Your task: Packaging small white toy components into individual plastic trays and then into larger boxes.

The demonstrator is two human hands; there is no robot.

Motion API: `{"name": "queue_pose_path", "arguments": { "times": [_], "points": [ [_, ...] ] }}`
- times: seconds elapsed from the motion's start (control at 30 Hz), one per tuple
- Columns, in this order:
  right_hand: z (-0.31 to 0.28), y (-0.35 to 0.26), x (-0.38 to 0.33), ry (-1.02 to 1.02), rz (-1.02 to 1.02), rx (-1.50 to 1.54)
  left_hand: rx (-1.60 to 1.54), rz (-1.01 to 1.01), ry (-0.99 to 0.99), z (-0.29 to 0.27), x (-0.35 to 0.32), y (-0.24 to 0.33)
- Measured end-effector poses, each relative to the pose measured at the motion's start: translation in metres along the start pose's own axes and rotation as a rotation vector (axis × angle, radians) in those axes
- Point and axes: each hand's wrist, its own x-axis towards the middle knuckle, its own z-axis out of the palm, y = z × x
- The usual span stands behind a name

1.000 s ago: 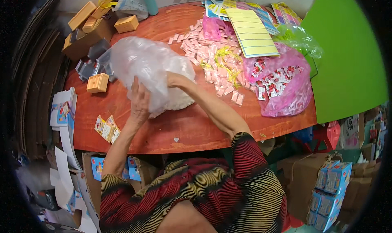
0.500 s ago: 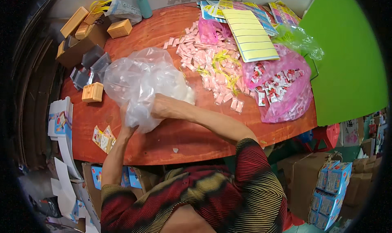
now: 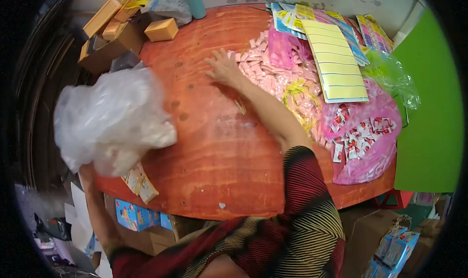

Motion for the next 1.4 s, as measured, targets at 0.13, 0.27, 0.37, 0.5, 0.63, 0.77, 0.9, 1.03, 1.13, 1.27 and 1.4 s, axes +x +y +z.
{"name": "queue_pose_path", "arguments": {
  "times": [0.13,0.27,0.37,0.5,0.63,0.77,0.9,1.03,1.13,1.27,1.4],
  "points": [
    [0.046,0.021,-0.001,-0.033,0.05,-0.159,0.117,-0.235,0.17,0.032,-0.008,-0.087],
    [0.024,0.029,-0.024,-0.038,0.106,-0.251,-0.798,-0.477,0.4,0.023,0.038,-0.087],
    [-0.011,0.026,-0.05,-0.088,0.053,-0.301,-0.912,-0.661,0.305,0.044,0.041,-0.076],
    [-0.05,0.032,-0.086,-0.149,0.016,-0.341,-1.35,-0.845,0.403,0.086,0.04,-0.047],
    [-0.098,0.048,-0.116,-0.167,0.11,-0.406,-0.923,-0.627,0.281,0.086,0.059,-0.014],
    [-0.128,0.039,-0.094,-0.264,0.221,-0.63,-0.598,-0.619,0.148,0.136,0.02,-0.027],
    [-0.1,0.044,-0.028,-0.349,0.24,-0.208,-0.664,-0.688,0.002,0.126,0.03,-0.029],
    [-0.022,0.105,0.019,0.026,-0.016,-0.096,-0.795,-0.752,-0.206,0.126,0.032,-0.04],
    [0.016,0.146,0.027,0.126,0.229,-0.271,-0.854,-0.775,-0.36,0.157,0.003,-0.062],
    [0.027,0.137,0.012,-0.092,-0.009,-0.429,-1.101,-0.752,-0.424,0.171,-0.021,-0.092],
    [0.016,0.129,-0.018,0.026,-0.004,-0.42,-0.777,-0.818,0.023,0.134,0.016,-0.043]
  ]
}}
